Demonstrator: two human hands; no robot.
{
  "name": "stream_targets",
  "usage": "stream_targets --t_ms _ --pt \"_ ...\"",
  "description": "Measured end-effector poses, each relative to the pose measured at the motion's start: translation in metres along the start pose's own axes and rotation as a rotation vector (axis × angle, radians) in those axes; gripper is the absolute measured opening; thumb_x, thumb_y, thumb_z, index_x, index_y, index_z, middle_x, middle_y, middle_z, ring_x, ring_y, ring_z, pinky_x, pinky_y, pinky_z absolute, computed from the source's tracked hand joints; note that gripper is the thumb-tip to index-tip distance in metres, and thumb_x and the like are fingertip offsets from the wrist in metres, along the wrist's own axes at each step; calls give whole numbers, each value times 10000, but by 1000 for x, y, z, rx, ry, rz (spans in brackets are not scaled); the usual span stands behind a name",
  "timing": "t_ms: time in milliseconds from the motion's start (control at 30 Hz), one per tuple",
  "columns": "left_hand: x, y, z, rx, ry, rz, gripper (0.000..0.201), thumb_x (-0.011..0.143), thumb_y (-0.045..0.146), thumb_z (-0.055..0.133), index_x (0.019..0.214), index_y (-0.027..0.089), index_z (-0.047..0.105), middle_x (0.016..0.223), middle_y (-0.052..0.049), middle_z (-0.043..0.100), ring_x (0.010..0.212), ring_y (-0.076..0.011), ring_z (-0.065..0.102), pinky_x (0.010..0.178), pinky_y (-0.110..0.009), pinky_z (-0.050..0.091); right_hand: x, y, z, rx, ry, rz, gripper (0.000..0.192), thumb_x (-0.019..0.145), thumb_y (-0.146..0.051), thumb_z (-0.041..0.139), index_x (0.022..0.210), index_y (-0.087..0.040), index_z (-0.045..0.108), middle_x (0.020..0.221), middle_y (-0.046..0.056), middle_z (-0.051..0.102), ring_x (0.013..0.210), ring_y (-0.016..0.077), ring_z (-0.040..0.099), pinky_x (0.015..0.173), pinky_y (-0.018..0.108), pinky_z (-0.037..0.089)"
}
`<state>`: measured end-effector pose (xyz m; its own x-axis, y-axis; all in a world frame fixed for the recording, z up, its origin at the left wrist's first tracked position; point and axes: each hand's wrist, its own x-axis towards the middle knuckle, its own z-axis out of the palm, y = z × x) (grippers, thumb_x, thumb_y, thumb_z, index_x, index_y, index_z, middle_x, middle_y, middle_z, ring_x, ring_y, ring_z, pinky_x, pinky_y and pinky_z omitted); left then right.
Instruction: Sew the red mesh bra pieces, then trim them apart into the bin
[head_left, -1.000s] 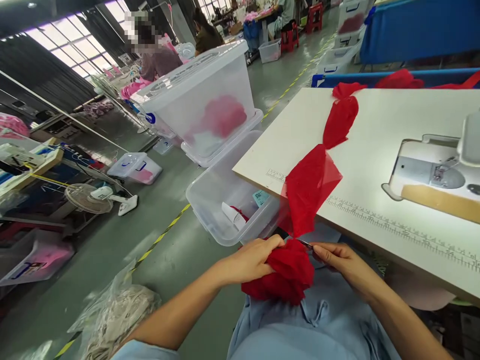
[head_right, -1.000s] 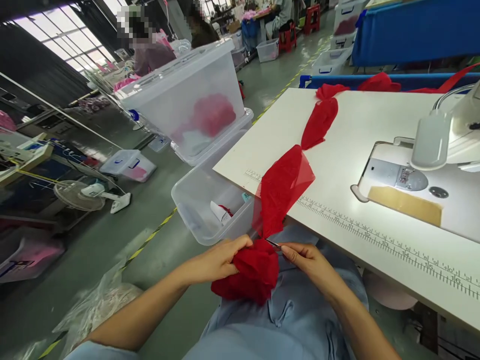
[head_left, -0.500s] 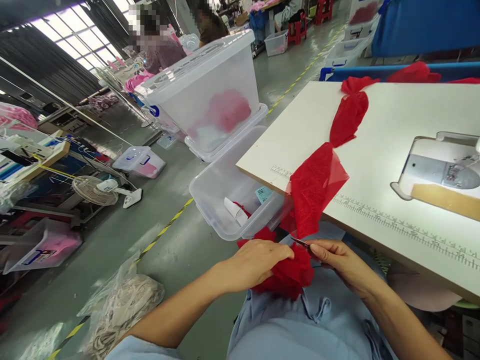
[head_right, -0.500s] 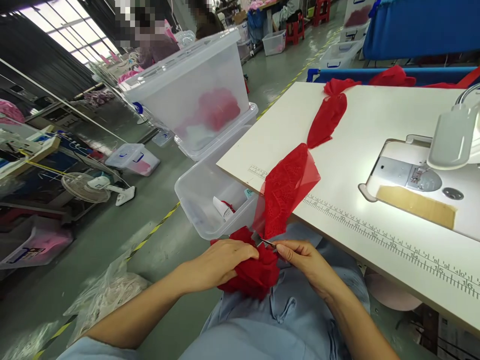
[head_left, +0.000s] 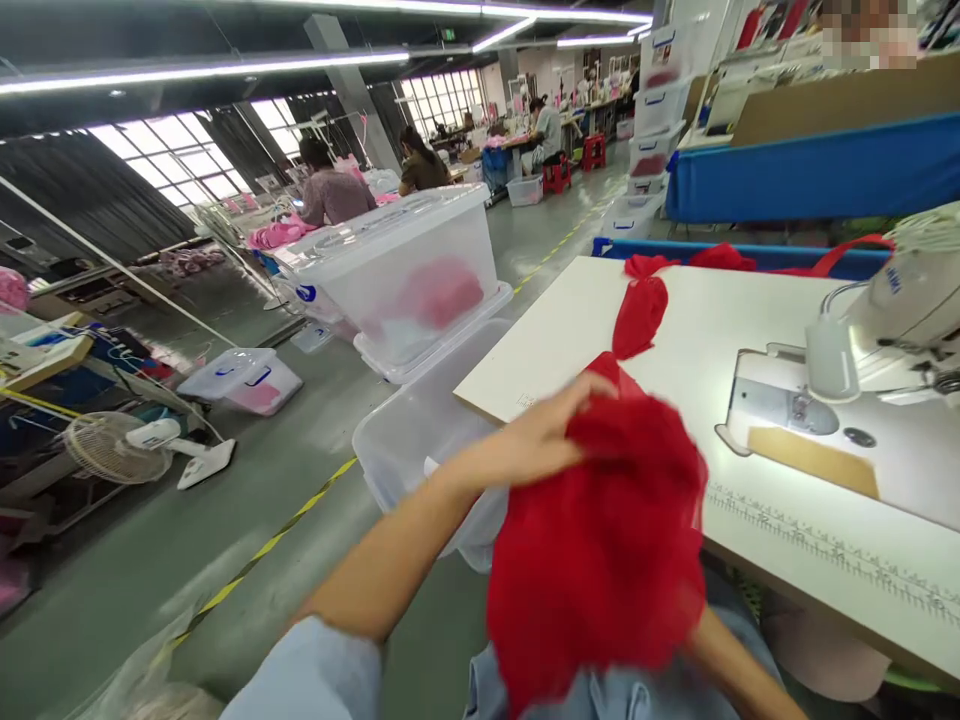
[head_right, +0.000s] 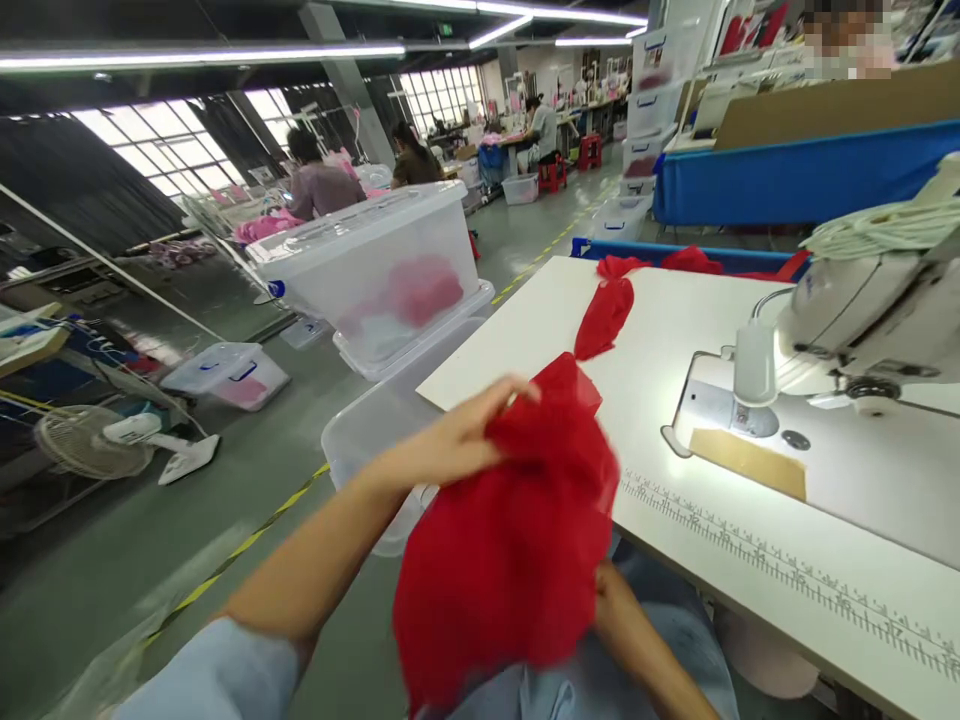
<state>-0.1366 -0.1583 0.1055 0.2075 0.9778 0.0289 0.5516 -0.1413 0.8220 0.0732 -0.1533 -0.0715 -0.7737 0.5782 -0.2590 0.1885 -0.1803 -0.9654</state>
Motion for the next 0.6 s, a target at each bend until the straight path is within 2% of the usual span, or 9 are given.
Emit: stream_targets --t_ms 33,100,133,200,267,333,467,533,600 --pt "25 -4 -6 44 49 -27 328 894 259 558 1183 234 405 1193 -28 608 1066 -197 593 891 -285 460 -2 1 -1 -28 7 -9 451 698 -674 680 583 -243 749 603 60 696 692 309 659 647 405 554" --pt "70 -18 -12 253 70 -250 431 878 272 614 1236 222 379 1171 -25 620 1096 -193 598 925 -283 459 -9 2 -4 -108 14 -27 472 716 -692 652 701 -242 792 692 62 734 741 314 674 700 403 564" --pt "87 -28 -12 309 88 -319 456 846 255 654 1225 192 407 1188 -66 609 1126 -233 592 944 -324 457 -13 3 -8 -150 7 -34 496 726 -708 632 764 -246 808 740 66 750 770 319 682 729 405 566" --pt "105 -47 -9 410 154 -432 466 800 240 694 1187 138 454 1260 -160 540 1228 -343 523 1003 -437 418 -23 6 -18 -222 -32 -43 534 753 -732 588 853 -263 822 810 81 769 805 326 691 765 415 565" --pt "105 -61 -4 462 215 -474 431 774 244 711 1120 104 496 1304 -229 468 1292 -441 432 1034 -534 359 -35 6 -33 -245 -74 -41 501 765 -721 598 913 -298 822 880 89 776 846 322 693 802 422 554" --pt "88 -66 1 473 217 -458 340 782 242 693 1047 116 520 1284 -222 476 1276 -444 436 1030 -531 357 -44 0 -46 -193 -87 -68 446 752 -696 651 942 -328 815 907 85 766 851 291 682 806 396 538" --pt "20 -54 15 356 95 -299 137 886 214 538 1012 208 484 1087 -53 617 1039 -238 593 896 -322 451 -43 -26 -53 147 -151 -212 521 728 -748 641 807 -262 810 546 19 528 534 148 458 576 298 416" --pt "-22 -48 22 252 22 -226 77 918 221 471 994 226 458 998 -1 632 908 -178 597 814 -267 451 -33 -38 -44 312 7 -135 508 713 -724 679 809 -239 800 532 -4 447 527 126 363 541 279 343" --pt "-61 -46 29 166 -54 -194 55 897 207 449 949 225 438 903 12 607 798 -161 561 743 -259 422 -22 -45 -29 367 158 16 519 660 -704 741 840 -221 801 582 2 462 555 121 329 527 263 285"
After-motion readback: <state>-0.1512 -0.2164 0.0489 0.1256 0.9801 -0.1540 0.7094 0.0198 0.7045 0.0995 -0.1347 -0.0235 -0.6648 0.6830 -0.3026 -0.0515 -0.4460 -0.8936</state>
